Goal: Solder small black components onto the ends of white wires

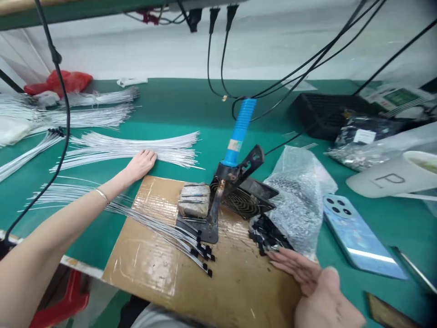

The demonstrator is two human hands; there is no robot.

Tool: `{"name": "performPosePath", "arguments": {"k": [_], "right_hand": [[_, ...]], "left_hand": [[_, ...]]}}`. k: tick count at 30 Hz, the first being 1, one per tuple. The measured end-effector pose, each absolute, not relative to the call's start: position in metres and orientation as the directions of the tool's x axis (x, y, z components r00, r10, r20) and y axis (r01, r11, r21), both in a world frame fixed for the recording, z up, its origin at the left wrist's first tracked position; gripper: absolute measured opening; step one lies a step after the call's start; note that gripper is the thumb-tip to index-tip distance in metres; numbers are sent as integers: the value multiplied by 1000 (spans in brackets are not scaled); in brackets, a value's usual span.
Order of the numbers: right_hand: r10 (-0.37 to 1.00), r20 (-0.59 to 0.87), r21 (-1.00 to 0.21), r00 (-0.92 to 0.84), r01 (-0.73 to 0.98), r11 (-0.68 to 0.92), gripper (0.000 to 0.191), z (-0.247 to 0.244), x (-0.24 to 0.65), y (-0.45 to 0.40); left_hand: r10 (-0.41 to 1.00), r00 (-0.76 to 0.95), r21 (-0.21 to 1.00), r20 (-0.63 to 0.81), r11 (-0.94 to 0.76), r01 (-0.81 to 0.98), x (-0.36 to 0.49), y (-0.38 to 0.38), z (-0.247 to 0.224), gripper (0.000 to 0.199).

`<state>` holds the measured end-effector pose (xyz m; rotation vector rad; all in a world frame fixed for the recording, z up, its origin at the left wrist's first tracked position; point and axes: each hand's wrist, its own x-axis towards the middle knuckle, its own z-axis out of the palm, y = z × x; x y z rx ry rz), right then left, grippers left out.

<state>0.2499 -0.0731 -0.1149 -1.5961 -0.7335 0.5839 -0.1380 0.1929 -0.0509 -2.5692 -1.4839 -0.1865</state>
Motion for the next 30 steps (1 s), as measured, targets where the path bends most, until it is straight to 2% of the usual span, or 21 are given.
{"name": "performPosePath", "arguments": {"k": [3, 7, 16, 19, 22, 30], "right_hand": [[683, -29, -993, 730, 59, -104, 72, -108, 244, -69], [679, -92, -986, 728, 28, -164, 77, -105, 244, -67], [689, -153, -976, 709, -1, -217, 80, -116, 256, -66], [684, -163, -980, 711, -38, -195, 80, -115, 257, -62], [684, -107, -991, 721, -18, -136, 80, -115, 257, -57], [684, 16, -991, 729, 105, -88, 87, -119, 263, -48]], "left_hand": [[846, 506, -102, 169, -495, 863, -146, 204, -54, 36], [867, 460, -82, 191, -453, 888, -160, 200, -51, 34], [862, 321, 101, 391, -387, 916, -179, 188, -24, 34], [818, 304, 150, 489, -421, 894, -183, 178, -15, 31], [751, 301, 162, 588, -474, 865, -186, 162, -9, 28], [528, 352, 78, 773, -630, 772, -184, 89, -7, 13]]}}
